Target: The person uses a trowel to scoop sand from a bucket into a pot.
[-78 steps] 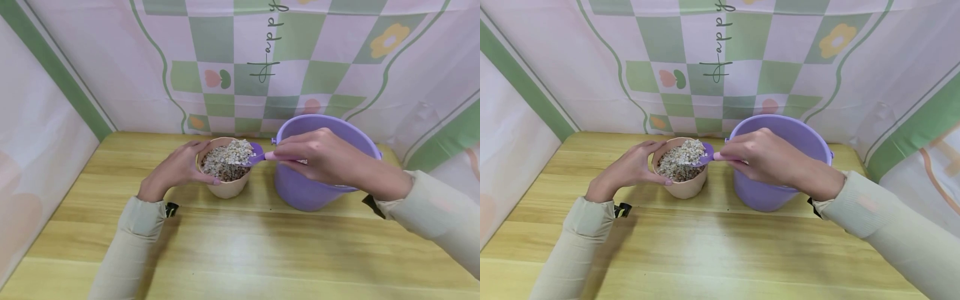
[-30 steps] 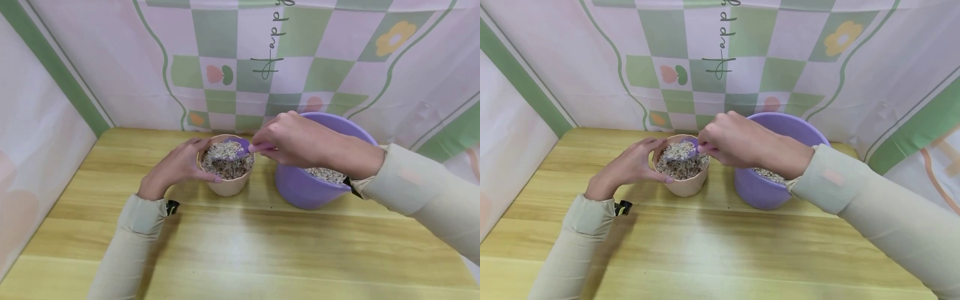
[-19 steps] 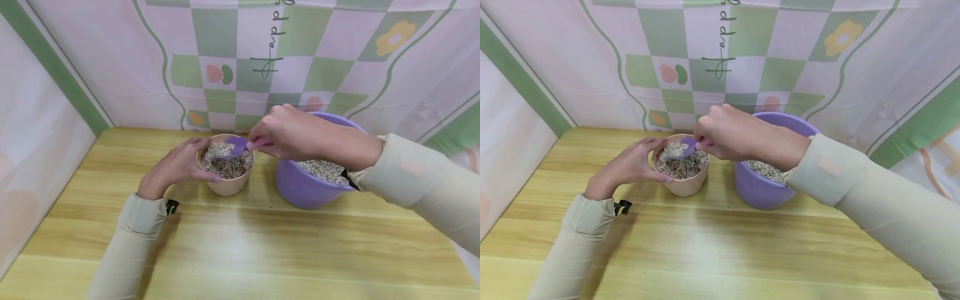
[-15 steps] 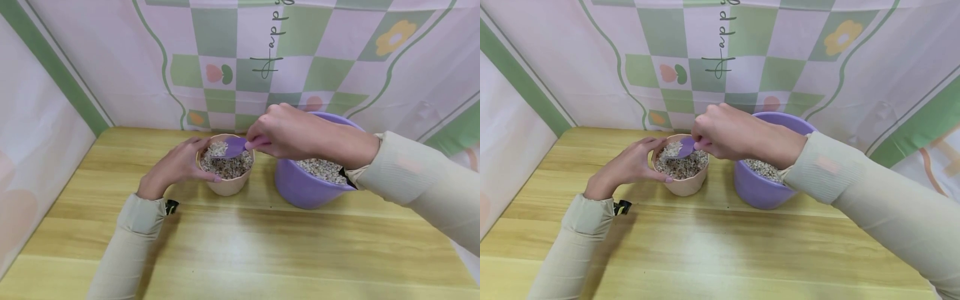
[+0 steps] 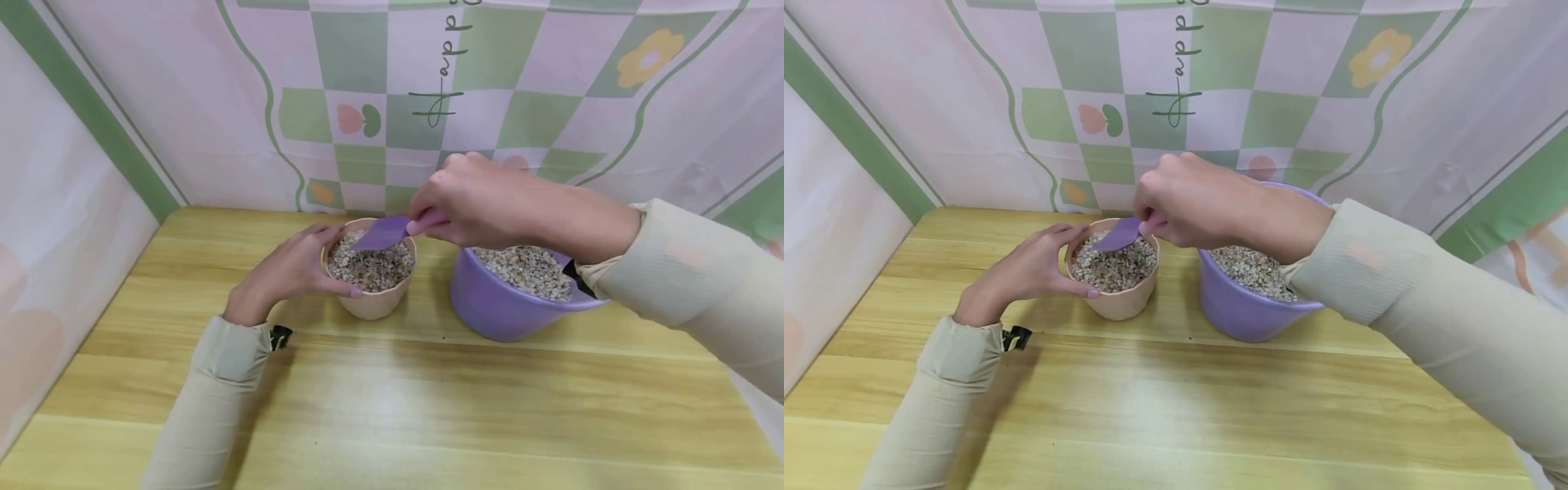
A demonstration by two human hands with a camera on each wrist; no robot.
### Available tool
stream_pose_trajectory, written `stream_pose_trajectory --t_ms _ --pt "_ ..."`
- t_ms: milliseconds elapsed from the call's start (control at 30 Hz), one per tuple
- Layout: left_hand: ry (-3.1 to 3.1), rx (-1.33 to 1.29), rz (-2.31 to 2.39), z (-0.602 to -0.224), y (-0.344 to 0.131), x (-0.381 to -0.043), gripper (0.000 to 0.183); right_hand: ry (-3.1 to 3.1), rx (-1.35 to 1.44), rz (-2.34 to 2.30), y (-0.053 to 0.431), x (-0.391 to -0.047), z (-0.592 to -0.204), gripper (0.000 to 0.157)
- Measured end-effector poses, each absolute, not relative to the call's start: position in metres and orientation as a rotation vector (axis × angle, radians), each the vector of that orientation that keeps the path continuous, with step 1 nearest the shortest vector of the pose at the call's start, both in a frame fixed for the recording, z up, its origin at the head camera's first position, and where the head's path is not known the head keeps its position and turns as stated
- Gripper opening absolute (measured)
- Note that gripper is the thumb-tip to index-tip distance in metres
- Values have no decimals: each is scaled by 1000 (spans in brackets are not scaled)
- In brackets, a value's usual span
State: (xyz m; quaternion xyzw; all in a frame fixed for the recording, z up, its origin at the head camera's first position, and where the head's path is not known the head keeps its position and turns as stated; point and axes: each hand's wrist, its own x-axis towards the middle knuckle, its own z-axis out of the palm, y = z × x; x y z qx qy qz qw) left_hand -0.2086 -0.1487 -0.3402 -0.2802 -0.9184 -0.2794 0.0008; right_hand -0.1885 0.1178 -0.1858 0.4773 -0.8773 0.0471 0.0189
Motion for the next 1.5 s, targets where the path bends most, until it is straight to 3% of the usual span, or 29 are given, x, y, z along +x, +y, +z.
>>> stream_pose_trajectory --t_ms 433,733,1133,1500 --pt "-2928 -879 -826 -333 -146 -206 116 -2641 1430 272 159 -177 -174 8" --pt "-2918 -896 -850 -331 -143 -205 113 -2372 1473 336 210 -174 -166 26" --pt "-2958 -892 -844 -328 -141 -203 116 -2425 1195 200 278 -153 -164 27" --pt "-2956 -861 -825 -325 -139 -199 120 -2517 1069 240 315 -141 -185 24"
